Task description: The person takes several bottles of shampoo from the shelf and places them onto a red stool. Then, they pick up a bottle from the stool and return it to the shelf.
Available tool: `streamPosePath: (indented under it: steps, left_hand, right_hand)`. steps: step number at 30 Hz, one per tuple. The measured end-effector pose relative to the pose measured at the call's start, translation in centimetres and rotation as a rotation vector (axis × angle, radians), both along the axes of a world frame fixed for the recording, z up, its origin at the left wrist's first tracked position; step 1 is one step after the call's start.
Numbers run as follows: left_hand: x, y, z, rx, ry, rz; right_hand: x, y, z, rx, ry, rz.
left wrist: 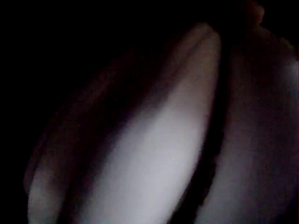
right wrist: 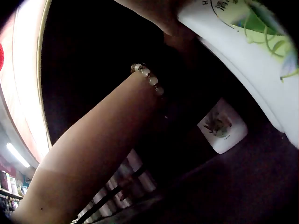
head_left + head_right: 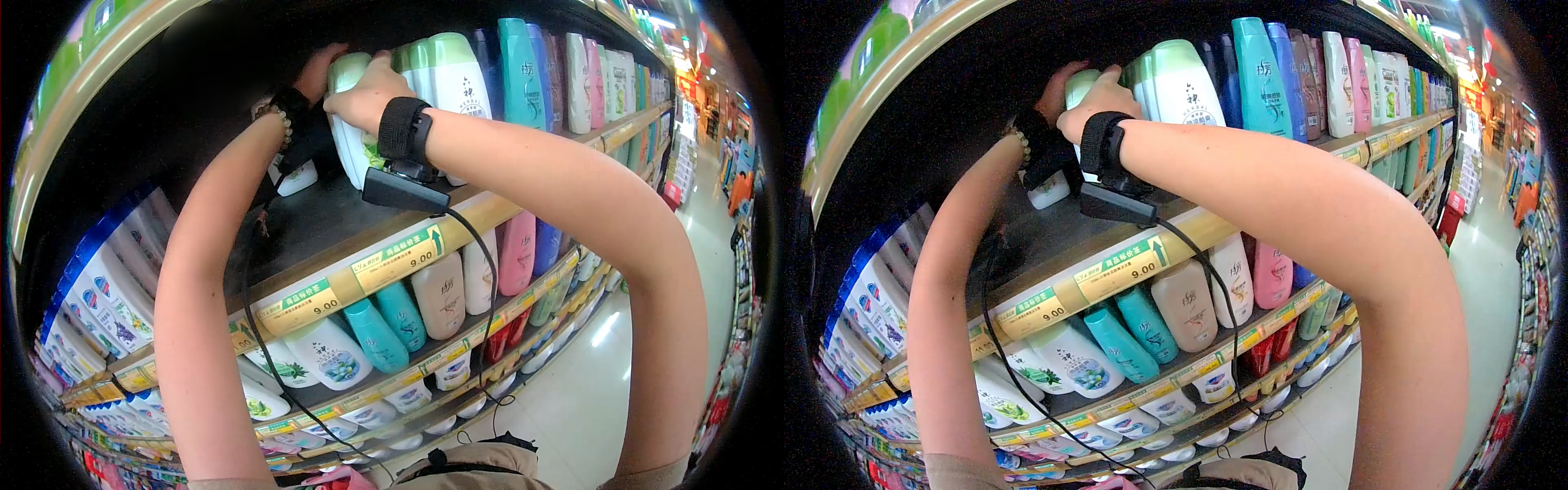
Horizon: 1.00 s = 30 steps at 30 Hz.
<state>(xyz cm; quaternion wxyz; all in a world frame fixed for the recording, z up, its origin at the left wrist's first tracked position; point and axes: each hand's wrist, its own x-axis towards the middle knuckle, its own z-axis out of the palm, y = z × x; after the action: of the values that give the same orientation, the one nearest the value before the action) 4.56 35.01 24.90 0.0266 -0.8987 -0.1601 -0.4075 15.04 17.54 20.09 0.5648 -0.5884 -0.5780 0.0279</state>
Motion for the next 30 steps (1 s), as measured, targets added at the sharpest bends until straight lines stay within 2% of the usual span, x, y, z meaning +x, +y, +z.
streamPosePath:
  steps: [1,4,10,13,16,18,22,25,28,30]
  left_hand:
    - [0.0,-1.3,-0.3,0.105,-0.003,0.029]
    - [0.4,-3.4,-0.2,0.054,0.012,0.118]
    - [0.5,-2.4,-0.4,0.205,-0.045,0.232]
    - [0.6,-3.4,-0.1,0.098,-0.082,0.226]
    - [0.4,-1.4,0.0,0.252,-0.068,0.251]
    - [0.6,-1.0,-0.1,0.272,-0.073,0.305]
    - [-0.2,-3.1,-0.8,0.33,-0.04,0.351]
    - [-0.6,-3.5,-1.2,0.23,-0.134,0.115]
    - [-1.3,-3.9,0.3,0.056,-0.016,0.007]
    - [-1.3,-1.0,2.6,-0.359,0.011,-0.048]
  right_hand:
    - [-0.1,-0.1,-0.1,0.0,0.01,-0.005]
    - [0.0,-0.3,-0.1,0.004,0.033,0.0]
    - [0.5,-0.4,0.0,-0.004,0.019,0.041]
    - [0.7,-0.3,-0.1,-0.011,0.028,0.054]
    - [0.8,-0.2,0.0,-0.012,0.039,0.044]
    - [0.8,-0.1,0.0,-0.015,0.042,0.047]
    - [0.5,0.1,-0.2,-0.004,-0.017,0.062]
    - [0.2,0.3,-0.1,0.024,-0.03,0.038]
    - [0.0,0.2,-0.1,0.03,-0.043,0.035]
    - [0.0,0.0,0.0,0.018,-0.037,0.029]
